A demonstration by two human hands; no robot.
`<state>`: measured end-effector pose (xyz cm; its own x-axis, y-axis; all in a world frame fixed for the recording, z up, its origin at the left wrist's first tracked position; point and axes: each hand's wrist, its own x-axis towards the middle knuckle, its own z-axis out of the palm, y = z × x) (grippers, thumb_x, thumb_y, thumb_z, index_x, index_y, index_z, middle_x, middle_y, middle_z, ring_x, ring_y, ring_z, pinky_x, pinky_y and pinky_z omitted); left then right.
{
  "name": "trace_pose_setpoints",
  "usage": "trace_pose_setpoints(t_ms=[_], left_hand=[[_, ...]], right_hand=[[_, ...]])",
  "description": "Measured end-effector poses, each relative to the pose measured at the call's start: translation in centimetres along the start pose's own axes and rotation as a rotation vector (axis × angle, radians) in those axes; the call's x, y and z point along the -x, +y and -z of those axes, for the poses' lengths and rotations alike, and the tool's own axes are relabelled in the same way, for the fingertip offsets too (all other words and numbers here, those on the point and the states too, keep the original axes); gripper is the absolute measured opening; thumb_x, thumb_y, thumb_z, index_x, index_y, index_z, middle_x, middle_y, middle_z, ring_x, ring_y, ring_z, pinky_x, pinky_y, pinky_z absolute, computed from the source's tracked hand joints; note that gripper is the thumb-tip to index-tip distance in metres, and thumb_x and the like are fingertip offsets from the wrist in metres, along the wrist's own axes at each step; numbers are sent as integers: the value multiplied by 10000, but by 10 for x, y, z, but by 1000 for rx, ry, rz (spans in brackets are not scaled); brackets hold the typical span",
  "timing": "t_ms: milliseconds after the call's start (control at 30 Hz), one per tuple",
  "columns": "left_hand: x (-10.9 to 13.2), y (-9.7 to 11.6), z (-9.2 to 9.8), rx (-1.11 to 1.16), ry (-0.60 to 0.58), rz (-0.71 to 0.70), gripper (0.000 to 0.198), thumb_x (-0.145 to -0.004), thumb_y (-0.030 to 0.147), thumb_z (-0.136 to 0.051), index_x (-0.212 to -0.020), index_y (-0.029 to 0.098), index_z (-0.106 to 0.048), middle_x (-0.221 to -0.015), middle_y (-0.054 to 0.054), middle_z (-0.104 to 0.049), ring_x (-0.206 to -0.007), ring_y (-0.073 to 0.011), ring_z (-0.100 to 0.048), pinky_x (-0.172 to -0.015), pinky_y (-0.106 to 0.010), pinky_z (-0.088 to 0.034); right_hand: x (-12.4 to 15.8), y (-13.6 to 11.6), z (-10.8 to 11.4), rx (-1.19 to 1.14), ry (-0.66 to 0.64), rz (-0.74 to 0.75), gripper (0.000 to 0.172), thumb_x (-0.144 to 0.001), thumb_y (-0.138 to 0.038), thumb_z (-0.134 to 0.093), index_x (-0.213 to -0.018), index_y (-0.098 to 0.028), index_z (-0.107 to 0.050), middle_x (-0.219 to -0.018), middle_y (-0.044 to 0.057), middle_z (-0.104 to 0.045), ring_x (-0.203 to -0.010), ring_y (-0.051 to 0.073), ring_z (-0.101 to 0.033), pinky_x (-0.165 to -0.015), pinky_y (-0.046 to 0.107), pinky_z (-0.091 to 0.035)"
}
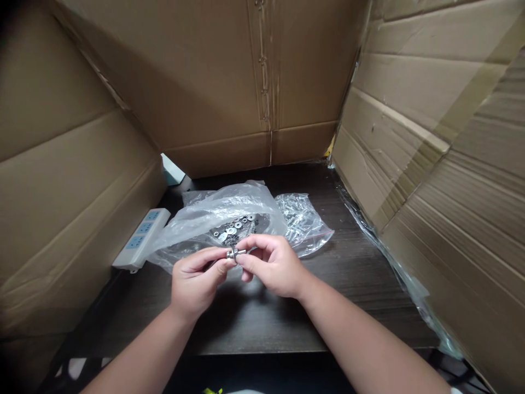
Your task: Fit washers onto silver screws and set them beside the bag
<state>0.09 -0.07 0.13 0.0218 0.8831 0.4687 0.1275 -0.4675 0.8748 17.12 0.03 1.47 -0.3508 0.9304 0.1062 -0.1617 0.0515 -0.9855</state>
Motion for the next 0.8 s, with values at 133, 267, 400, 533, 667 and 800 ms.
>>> trace_pose_setpoints(t_ms=[133, 267, 400, 533, 667, 800], left_hand=[[-1, 2, 1, -59, -64, -129, 141, -710, 150, -733, -824, 229, -758, -738, -25, -748, -626, -155, -679, -587, -250, -548], [-2, 3, 1, -99, -101, -188, 159, -722, 148, -725, -851, 234, -758, -739, -32, -750, -607, -152, -670, -577, -252, -542], [-2, 5, 0, -94, -80, -173, 151, -705, 141, -736, -823, 233, -763, -728, -27, -750, -613, -156, -678, -578, -248, -546], [-1, 4, -1, -49, -12, -61, 132, -704, 171, -740, -818, 235, -763, -759, -27, -752, -642, -167, -690, -592, -259, -562], [1, 0, -1, 10, 24, 44, 102, -704, 217, -747, -805, 220, -762, -778, -45, -752, -682, -192, -699, -598, -282, -571], [1, 0, -1, 24, -11, 26, 104, -695, 206, -754, -797, 220, -764, -754, -42, -752, -648, -183, -696, -576, -269, -562]], right_hand=[[0, -1, 2, -2, -42, -11, 196, -823, -329, -642, -853, -139, -608, -578, -11, -581, -496, 112, -564, -515, 247, -461], [-1, 0, 4, 12, -108, -26, 256, -871, -371, -574, -743, -150, -567, -540, -25, -551, -476, 98, -534, -515, 231, -440], [-3, 3, 5, 43, -119, -75, 409, -913, -466, -472, -658, -151, -525, -542, -23, -520, -457, 88, -525, -488, 216, -425], [-3, 4, 4, -8, -58, -36, 274, -879, -430, -553, -865, -158, -586, -643, -13, -581, -495, 95, -565, -516, 229, -461], [-1, 3, 2, -67, -21, 16, 251, -795, -317, -680, -980, -167, -599, -720, 5, -615, -563, 124, -609, -548, 264, -499], [1, -1, 2, 10, -6, 3, 193, -810, -312, -663, -899, -146, -620, -633, 0, -600, -536, 124, -591, -541, 264, -483]])
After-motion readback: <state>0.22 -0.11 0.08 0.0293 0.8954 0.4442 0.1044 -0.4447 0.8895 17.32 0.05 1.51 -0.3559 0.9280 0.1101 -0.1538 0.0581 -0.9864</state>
